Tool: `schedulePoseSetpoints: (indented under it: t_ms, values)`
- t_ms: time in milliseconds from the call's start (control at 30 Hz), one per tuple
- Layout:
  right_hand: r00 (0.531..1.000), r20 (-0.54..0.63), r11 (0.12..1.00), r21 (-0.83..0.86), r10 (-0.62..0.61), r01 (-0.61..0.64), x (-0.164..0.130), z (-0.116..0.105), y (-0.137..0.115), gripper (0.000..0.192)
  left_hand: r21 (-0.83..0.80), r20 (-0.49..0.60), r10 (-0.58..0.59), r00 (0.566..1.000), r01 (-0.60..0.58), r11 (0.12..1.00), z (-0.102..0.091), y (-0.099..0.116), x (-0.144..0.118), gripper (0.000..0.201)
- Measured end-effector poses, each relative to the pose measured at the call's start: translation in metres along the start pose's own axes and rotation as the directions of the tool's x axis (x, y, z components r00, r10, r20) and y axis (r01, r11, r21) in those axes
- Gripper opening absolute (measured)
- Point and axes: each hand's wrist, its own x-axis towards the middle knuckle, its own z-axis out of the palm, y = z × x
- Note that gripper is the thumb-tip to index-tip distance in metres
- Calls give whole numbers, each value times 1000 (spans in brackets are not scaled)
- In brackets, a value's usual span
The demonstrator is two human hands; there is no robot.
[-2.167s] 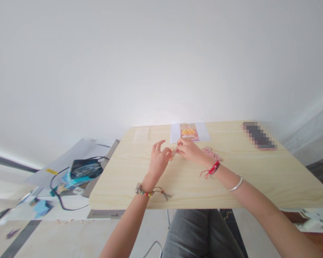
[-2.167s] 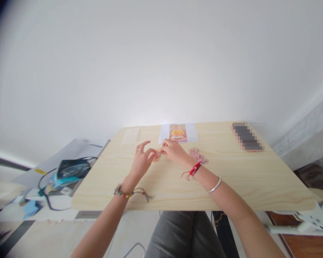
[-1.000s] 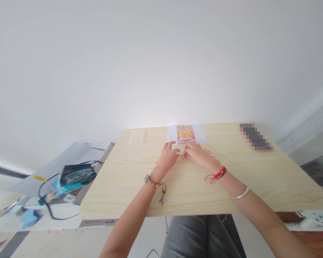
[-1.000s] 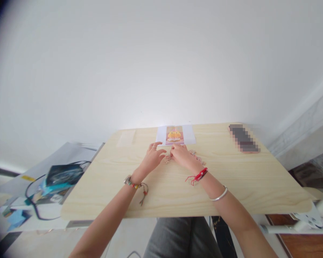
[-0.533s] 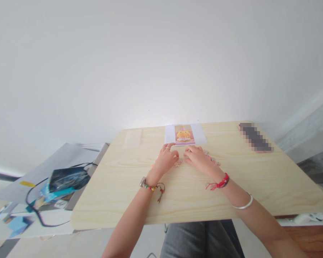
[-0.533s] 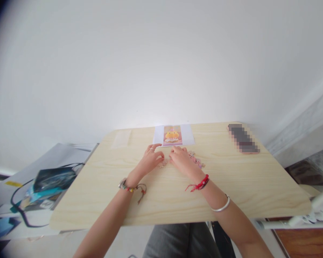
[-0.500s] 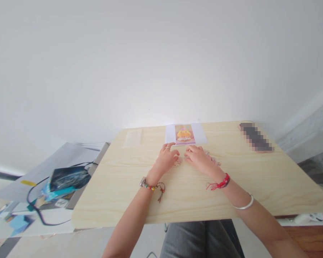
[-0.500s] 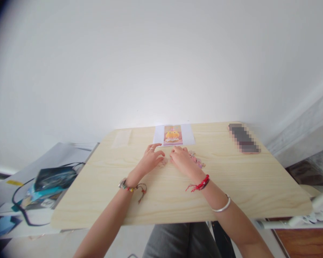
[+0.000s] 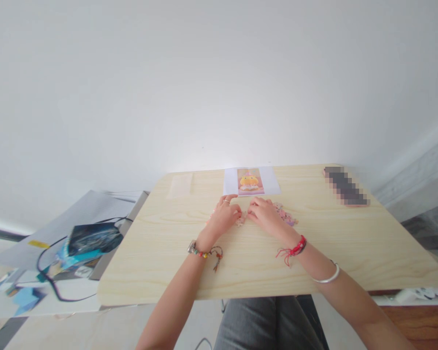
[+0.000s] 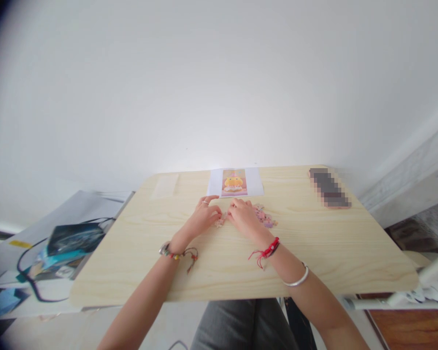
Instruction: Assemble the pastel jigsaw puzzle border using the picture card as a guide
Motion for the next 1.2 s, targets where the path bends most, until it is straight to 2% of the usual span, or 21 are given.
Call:
schedulePoseSetpoints:
  t_ms: [167,400,567,833,1000,1200]
  values:
    - [999,7,999,9,-42,42,0,3,2,16,10,-17,24,1000,-24,1000,1,-3,0,7]
    - [996,-86,999,-28,-22,20,3,-6,-2,16,6,-161,134,978,-135,991,-3,-2,0,4]
    - [983,-186,1000,20,2,2,3,-5,2,22,-32,-196,169,966,-178,983,-8,-3,-1,4]
    - [967,-246,994,72,-59,79,18,-7,-6,19,-18,-271,157,950,-168,986,-30,-12,-7,5]
    - [981,-134,989,41,-138,145,48,4,-21,22,51,-198,110,974,-102,993,-47,-37,-15,7]
    - [969,44,969,-14,-244,245,68,22,-29,16,79,-96,8,995,-1,997,-45,-62,-23,8]
